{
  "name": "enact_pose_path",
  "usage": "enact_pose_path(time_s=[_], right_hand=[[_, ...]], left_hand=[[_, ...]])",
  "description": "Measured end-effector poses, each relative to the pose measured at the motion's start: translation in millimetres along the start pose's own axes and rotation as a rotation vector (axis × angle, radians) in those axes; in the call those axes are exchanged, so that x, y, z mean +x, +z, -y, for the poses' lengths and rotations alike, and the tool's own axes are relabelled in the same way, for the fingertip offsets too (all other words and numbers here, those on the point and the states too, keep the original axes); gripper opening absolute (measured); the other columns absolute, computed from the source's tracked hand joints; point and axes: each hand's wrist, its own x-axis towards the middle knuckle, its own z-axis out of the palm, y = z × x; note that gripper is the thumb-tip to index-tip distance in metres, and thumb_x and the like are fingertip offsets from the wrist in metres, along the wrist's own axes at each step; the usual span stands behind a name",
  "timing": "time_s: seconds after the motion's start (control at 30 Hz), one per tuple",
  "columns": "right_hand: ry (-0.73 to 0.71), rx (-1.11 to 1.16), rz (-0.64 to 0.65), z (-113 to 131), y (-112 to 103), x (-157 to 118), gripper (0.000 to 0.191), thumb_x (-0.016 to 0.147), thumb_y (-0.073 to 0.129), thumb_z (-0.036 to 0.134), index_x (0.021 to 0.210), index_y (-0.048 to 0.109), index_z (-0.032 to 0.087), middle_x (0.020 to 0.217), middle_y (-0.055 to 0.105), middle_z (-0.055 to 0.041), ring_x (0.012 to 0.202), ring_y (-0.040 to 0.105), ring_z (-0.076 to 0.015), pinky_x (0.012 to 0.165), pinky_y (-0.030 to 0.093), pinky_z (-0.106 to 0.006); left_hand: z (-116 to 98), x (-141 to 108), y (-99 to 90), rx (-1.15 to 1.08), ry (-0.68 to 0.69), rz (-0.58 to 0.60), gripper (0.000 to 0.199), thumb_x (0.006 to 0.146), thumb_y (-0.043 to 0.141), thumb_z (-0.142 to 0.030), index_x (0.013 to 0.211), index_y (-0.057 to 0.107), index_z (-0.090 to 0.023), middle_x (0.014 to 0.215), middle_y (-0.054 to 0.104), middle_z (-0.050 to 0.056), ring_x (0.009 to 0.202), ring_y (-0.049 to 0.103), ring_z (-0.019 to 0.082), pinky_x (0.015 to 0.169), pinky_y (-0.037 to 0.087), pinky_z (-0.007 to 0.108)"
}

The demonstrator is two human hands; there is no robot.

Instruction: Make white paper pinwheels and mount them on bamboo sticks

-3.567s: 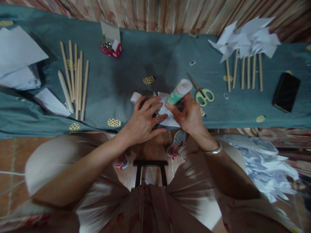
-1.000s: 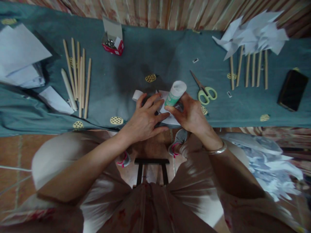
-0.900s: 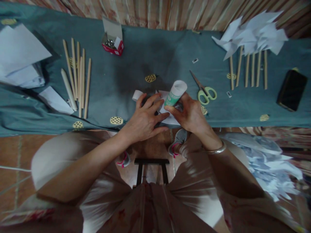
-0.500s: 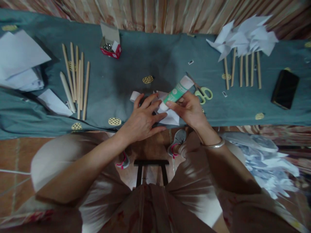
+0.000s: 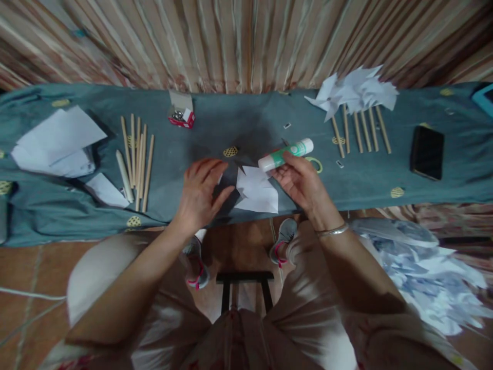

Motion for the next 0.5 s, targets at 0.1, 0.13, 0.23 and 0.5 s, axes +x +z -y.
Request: enact_pose_path(time_s=[0.1, 0.13, 0.23, 0.5], right_hand=[[0.028, 0.078, -0.015, -1.1, 4.2, 1.0, 0.028, 0.061, 0.089, 0.037, 0.077, 0.071, 0.023, 0.085, 0.075, 0.0018, 0.079, 0.069, -0.0115, 0.076, 0.06, -0.023], [0.036, 0.088, -0.012, -1.1, 6.6, 0.8, 0.029, 0.06, 0.09, 0.037, 0.077, 0.072, 0.022, 0.085, 0.075, 0.002, 0.077, 0.069, -0.0109, 0.074, 0.06, -0.022], [0.047, 0.082, 0.006, -0.3, 15.6, 0.4, 0.032, 0.057, 0.091, 0.038, 0.079, 0.075, 0.02, 0.083, 0.074, 0.0016, 0.074, 0.068, -0.0094, 0.07, 0.059, -0.019], [-0.052, 0.0, 0.065, -3.7, 33.3, 6.4, 0.034, 0.058, 0.09, 0.044, 0.079, 0.076, 0.021, 0.078, 0.072, 0.0019, 0.065, 0.062, -0.01, 0.057, 0.053, -0.023]], left_hand=[[16.9, 3.0, -3.6, 0.055, -0.218, 0.051, 0.058, 0.088, 0.062, -0.056, 0.129, 0.056, -0.015, 0.12, 0.066, 0.016, 0.107, 0.063, 0.031, 0.094, 0.049, 0.046], [20.6, 4.0, -3.5, 0.064, -0.257, 0.087, 0.056, 0.086, 0.063, -0.056, 0.124, 0.059, -0.016, 0.113, 0.068, 0.015, 0.101, 0.065, 0.03, 0.091, 0.05, 0.045], [25.0, 6.5, -1.9, 0.064, -0.295, 0.15, 0.041, 0.085, 0.065, -0.051, 0.109, 0.066, -0.018, 0.097, 0.071, 0.011, 0.089, 0.067, 0.029, 0.085, 0.052, 0.044], [10.1, 9.3, 1.7, -0.217, -0.275, -0.001, 0.034, 0.086, 0.066, -0.037, 0.117, 0.063, -0.022, 0.114, 0.072, 0.006, 0.103, 0.068, 0.022, 0.093, 0.053, 0.036]])
